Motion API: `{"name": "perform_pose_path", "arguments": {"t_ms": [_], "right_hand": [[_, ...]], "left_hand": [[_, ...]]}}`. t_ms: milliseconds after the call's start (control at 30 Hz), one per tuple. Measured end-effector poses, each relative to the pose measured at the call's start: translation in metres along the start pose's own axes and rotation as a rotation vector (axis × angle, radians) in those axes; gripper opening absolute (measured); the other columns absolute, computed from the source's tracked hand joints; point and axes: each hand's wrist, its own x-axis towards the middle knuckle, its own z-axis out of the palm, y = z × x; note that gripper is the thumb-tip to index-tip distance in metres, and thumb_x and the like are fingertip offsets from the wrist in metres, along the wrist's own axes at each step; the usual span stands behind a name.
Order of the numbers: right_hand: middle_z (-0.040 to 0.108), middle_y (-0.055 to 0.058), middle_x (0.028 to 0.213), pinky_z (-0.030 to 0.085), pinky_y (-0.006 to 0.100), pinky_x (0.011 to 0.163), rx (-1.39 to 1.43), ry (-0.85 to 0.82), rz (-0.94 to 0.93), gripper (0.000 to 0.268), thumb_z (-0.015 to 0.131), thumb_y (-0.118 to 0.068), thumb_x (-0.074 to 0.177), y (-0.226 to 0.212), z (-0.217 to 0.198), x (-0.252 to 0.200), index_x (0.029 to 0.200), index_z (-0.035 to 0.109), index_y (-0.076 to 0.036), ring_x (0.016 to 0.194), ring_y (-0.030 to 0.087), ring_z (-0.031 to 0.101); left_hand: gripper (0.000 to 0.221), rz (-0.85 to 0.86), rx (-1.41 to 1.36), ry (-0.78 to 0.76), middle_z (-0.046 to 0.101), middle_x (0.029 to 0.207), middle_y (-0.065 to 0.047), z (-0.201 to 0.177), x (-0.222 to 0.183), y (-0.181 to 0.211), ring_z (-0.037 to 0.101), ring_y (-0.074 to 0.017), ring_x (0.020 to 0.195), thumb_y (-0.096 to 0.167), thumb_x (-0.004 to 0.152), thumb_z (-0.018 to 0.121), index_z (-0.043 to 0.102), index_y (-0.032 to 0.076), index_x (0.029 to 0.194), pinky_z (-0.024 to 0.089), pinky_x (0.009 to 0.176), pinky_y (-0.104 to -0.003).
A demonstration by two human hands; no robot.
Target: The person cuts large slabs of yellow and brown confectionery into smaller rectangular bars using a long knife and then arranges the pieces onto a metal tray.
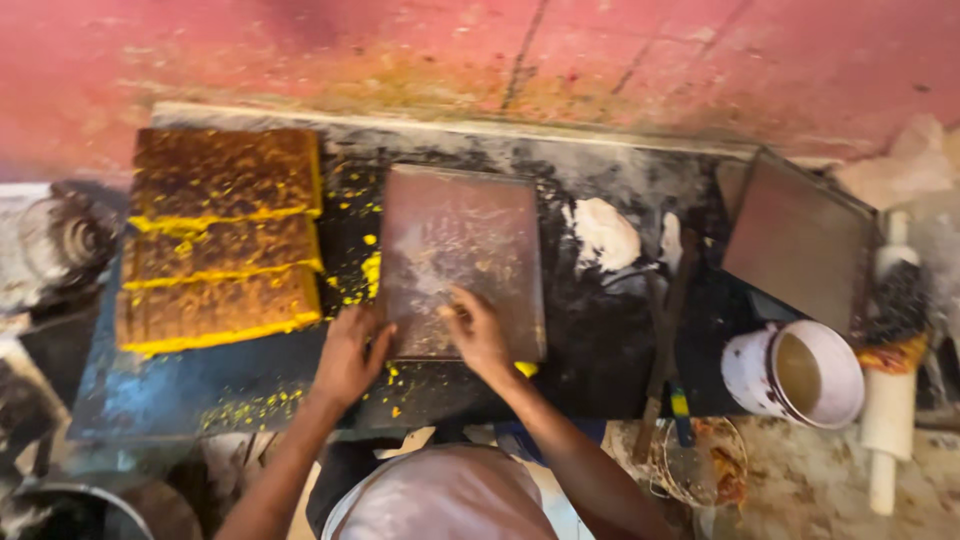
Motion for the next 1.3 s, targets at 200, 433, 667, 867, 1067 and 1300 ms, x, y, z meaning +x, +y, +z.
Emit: {"name": "perform_pose_path", "arguments": {"t_ms": [200, 433, 667, 867, 1067, 1300], "right_hand": [[0.071, 0.02, 0.12, 0.057, 0.04, 0.087, 0.108, -0.379, 0.253, 0.086, 0.077, -0.046, 0.084, -0.053, 0.135, 0.041, 0.152, 0.045, -0.005, 0.102, 0.03, 0.072], [0.049, 0.033, 0.144, 0.045, 0.049, 0.103, -0.168, -0.239, 0.031, 0.125, 0.095, -0.045, 0.073, -0.06, 0.224, 0.068, 0.156, 0.014, 0.001, 0.127, 0.045, 0.054], [0.065, 0.023, 0.126, 0.056, 0.049, 0.088, 0.443, -0.284, 0.632, 0.094, 0.07, -0.028, 0.085, -0.057, 0.191, 0.065, 0.164, 0.021, -0.013, 0.108, 0.031, 0.064], [0.065, 0.009, 0.131, 0.058, 0.049, 0.1, 1.387, -0.022, 0.685, 0.052, 0.063, -0.021, 0.096, -0.051, 0.13, 0.056, 0.144, 0.047, -0.009, 0.118, 0.024, 0.068], [0.066, 0.005, 0.112, 0.062, 0.043, 0.076, 0.611, 0.112, 0.656, 0.046, 0.068, -0.024, 0.092, 0.011, 0.087, 0.153, 0.133, 0.056, -0.008, 0.098, 0.021, 0.067], [0.072, 0.008, 0.096, 0.058, 0.041, 0.072, 0.264, 0.248, 0.46, 0.039, 0.074, -0.023, 0.087, 0.064, 0.108, 0.239, 0.119, 0.064, -0.003, 0.085, 0.025, 0.07]], "left_hand": [[0.028, -0.059, 0.107, 0.13, 0.068, 0.107, -0.013, -0.063, -0.08, -0.033, 0.062, -0.0346, 0.096, 0.01, 0.091, 0.07, 0.069, 0.007, 0.119, 0.048, 0.083, -0.045], [0.034, -0.068, 0.269, 0.207, 0.067, 0.114, -0.014, -0.114, -0.108, -0.12, 0.061, -0.0338, 0.102, 0.011, 0.093, 0.07, 0.066, 0.006, 0.126, 0.047, 0.087, -0.046], [0.043, -0.033, 0.195, 0.055, 0.064, 0.123, -0.017, -0.12, -0.109, -0.155, 0.058, -0.033, 0.115, 0.021, 0.095, 0.066, 0.06, 0.004, 0.134, 0.042, 0.097, -0.047], [0.045, -0.156, 0.121, -0.04, 0.065, 0.119, -0.015, -0.122, -0.108, -0.161, 0.057, -0.0343, 0.113, 0.023, 0.097, 0.066, 0.06, 0.004, 0.137, 0.039, 0.098, -0.049], [0.047, -0.156, 0.233, -0.099, 0.065, 0.118, -0.015, -0.119, -0.106, -0.159, 0.055, -0.0341, 0.116, 0.029, 0.097, 0.063, 0.061, 0.006, 0.138, 0.038, 0.099, -0.049], [0.051, -0.237, 0.39, -0.081, 0.064, 0.115, -0.015, -0.107, -0.1, -0.154, 0.055, -0.0342, 0.113, 0.036, 0.096, 0.063, 0.059, 0.006, 0.138, 0.04, 0.097, -0.049]]}}
